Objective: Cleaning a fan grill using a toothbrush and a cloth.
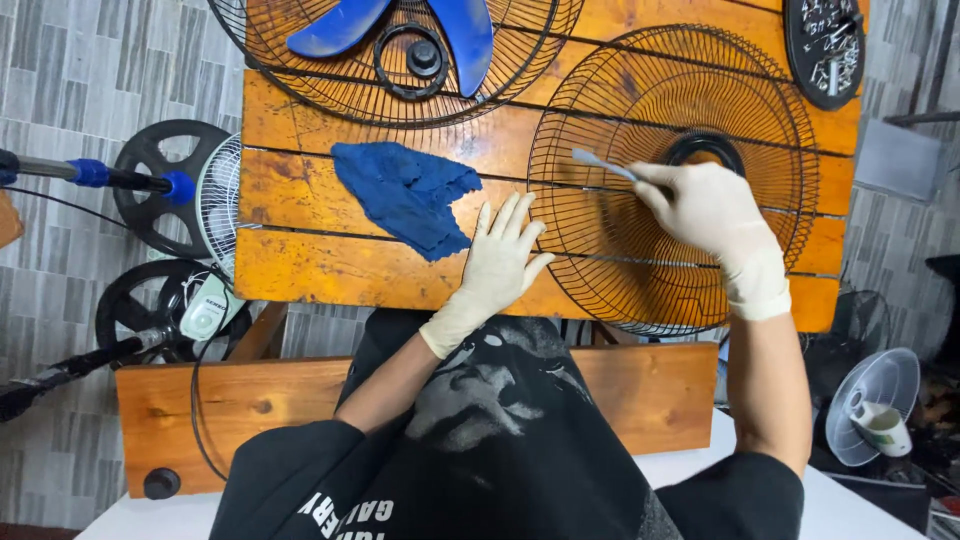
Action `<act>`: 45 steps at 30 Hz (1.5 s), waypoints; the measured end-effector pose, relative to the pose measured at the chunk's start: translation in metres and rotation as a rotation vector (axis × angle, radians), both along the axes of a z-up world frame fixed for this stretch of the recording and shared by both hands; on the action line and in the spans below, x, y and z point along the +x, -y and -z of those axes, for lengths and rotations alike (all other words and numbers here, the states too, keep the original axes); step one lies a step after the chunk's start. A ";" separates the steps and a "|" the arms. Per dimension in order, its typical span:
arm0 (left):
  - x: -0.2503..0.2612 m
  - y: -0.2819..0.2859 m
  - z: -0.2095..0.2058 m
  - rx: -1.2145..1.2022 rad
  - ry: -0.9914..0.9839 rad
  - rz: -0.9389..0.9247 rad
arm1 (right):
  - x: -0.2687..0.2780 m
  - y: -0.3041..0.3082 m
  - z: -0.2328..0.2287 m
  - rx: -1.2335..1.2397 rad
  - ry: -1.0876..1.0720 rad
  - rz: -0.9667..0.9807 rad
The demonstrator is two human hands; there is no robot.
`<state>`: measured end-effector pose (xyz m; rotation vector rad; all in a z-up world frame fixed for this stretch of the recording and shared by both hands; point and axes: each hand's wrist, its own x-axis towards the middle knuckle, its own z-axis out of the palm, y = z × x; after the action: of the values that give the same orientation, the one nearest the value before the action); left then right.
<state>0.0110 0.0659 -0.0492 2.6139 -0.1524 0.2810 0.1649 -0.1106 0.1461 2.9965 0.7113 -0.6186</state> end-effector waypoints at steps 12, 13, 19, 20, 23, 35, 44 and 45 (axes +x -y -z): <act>-0.001 0.001 0.002 -0.007 0.020 0.000 | -0.005 -0.014 0.010 -0.083 -0.014 -0.098; -0.001 0.001 0.001 -0.015 0.017 0.001 | -0.008 -0.018 0.017 -0.118 -0.018 -0.112; 0.000 -0.001 -0.001 -0.035 0.002 0.005 | -0.007 -0.008 0.018 -0.149 -0.059 -0.073; -0.001 -0.001 -0.001 -0.033 -0.002 0.007 | -0.012 -0.013 0.021 -0.132 -0.104 -0.066; -0.001 0.000 0.001 -0.027 -0.005 0.014 | -0.016 -0.009 -0.008 -0.153 -0.127 -0.037; -0.001 -0.002 -0.006 -0.060 -0.036 0.032 | -0.006 -0.017 0.012 -0.122 -0.174 -0.040; -0.001 -0.003 -0.006 -0.058 -0.020 0.029 | 0.015 -0.030 0.010 -0.103 -0.113 -0.034; -0.002 -0.003 -0.006 -0.059 -0.025 0.038 | 0.019 -0.023 0.008 -0.104 -0.118 -0.025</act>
<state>0.0092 0.0689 -0.0437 2.5519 -0.1821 0.2353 0.1842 -0.0880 0.1380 2.8719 0.6969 -0.8101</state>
